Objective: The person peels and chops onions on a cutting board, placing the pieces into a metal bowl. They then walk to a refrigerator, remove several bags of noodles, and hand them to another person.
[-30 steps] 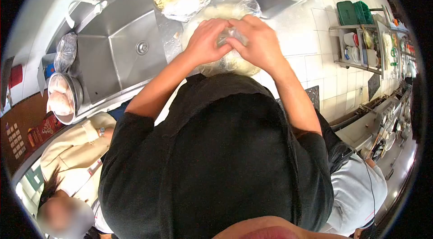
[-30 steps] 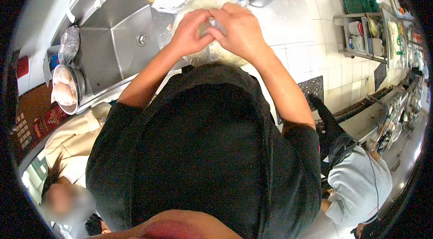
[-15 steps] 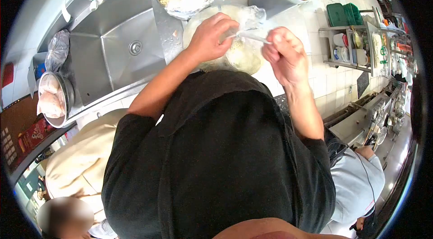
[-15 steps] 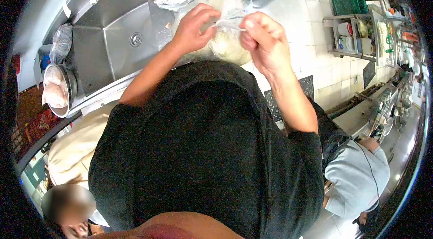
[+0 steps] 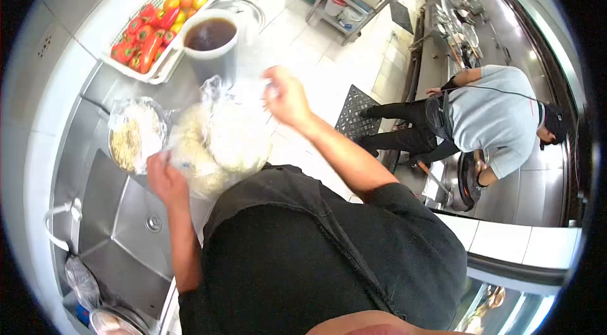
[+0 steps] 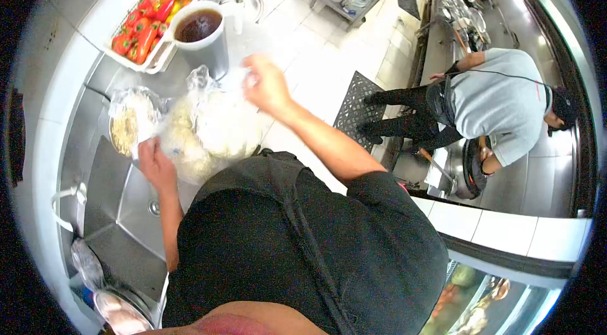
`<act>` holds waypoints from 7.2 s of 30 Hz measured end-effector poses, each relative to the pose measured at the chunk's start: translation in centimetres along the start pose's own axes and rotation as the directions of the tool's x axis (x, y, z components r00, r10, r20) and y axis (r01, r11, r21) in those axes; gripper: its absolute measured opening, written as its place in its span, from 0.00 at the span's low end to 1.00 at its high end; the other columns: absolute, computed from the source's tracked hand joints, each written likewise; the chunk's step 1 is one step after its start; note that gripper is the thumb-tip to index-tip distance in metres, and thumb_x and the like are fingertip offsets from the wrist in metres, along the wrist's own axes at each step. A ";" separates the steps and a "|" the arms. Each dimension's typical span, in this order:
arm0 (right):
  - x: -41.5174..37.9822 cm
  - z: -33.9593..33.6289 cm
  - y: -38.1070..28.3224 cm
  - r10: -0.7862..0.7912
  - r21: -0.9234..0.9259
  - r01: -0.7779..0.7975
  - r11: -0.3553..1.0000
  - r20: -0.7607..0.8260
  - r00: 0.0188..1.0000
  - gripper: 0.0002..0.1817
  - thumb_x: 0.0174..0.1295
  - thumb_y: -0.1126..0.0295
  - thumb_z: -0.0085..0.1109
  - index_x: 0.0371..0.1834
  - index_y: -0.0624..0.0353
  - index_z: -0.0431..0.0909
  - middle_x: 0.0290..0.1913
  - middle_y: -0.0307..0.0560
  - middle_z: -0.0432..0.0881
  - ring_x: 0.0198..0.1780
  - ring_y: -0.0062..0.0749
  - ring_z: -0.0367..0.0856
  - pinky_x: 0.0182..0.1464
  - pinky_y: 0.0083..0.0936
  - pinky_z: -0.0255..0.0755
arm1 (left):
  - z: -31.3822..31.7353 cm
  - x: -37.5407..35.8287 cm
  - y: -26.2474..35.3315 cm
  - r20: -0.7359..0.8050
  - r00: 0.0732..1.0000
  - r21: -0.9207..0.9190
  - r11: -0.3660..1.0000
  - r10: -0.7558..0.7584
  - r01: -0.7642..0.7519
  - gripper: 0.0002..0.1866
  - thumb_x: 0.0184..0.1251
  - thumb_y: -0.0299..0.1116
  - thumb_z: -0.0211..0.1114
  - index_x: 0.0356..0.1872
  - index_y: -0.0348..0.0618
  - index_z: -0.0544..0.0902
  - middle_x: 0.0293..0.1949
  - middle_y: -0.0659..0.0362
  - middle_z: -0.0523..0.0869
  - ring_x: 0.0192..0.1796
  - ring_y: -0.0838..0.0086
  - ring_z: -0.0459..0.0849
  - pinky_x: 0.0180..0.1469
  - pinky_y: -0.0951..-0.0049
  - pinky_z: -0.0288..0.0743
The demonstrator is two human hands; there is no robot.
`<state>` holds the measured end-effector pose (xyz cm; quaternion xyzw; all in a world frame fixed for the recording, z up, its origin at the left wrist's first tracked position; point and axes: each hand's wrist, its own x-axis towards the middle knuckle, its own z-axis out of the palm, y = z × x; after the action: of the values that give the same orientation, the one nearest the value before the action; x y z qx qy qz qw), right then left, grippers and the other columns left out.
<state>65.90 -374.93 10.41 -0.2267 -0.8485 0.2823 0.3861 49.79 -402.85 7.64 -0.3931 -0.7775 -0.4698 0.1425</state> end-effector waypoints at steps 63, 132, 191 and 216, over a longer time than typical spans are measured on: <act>-11.2 1.4 -12.3 0.126 -0.091 -0.088 0.992 0.673 0.729 0.16 0.52 0.73 0.60 0.46 0.64 0.81 0.35 0.62 0.86 0.41 0.58 0.86 0.44 0.48 0.78 | -2.2 1.4 2.4 0.565 0.756 -0.731 0.224 -0.332 0.645 0.25 0.78 0.31 0.53 0.72 0.38 0.62 0.49 0.52 0.85 0.23 0.82 0.70 0.25 0.81 0.61; -7.8 4.8 -5.1 0.419 -0.279 -0.314 0.908 0.579 0.699 0.59 0.42 0.49 0.76 0.78 0.60 0.57 0.64 0.72 0.74 0.67 0.59 0.73 0.66 0.45 0.72 | -4.0 -2.1 5.1 0.489 0.731 -0.781 0.135 -0.476 0.610 0.32 0.73 0.24 0.55 0.77 0.39 0.58 0.44 0.48 0.85 0.22 0.86 0.66 0.24 0.83 0.58; 2.9 -41.1 41.1 0.576 0.969 0.247 0.001 -0.202 0.792 0.30 0.72 0.60 0.52 0.74 0.60 0.61 0.69 0.55 0.73 0.68 0.49 0.74 0.70 0.52 0.68 | 26.8 2.9 25.7 -0.026 1.000 -0.141 0.990 0.016 -0.020 0.36 0.60 0.18 0.58 0.73 0.35 0.62 0.67 0.45 0.72 0.67 0.57 0.72 0.66 0.59 0.67; 42.6 -52.7 103.1 0.805 0.925 0.073 0.373 -0.362 0.470 0.29 0.63 0.72 0.67 0.68 0.59 0.69 0.57 0.50 0.82 0.54 0.44 0.84 0.56 0.45 0.81 | 76.6 21.1 27.4 0.516 0.796 -0.047 0.918 -0.316 0.395 0.34 0.65 0.19 0.61 0.74 0.43 0.65 0.53 0.51 0.82 0.45 0.72 0.83 0.44 0.72 0.79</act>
<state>98.87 -257.22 -5.97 -0.3145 -0.2240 0.6180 0.6848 67.81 -321.41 -2.66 -0.3572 -0.8093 -0.4283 -0.1844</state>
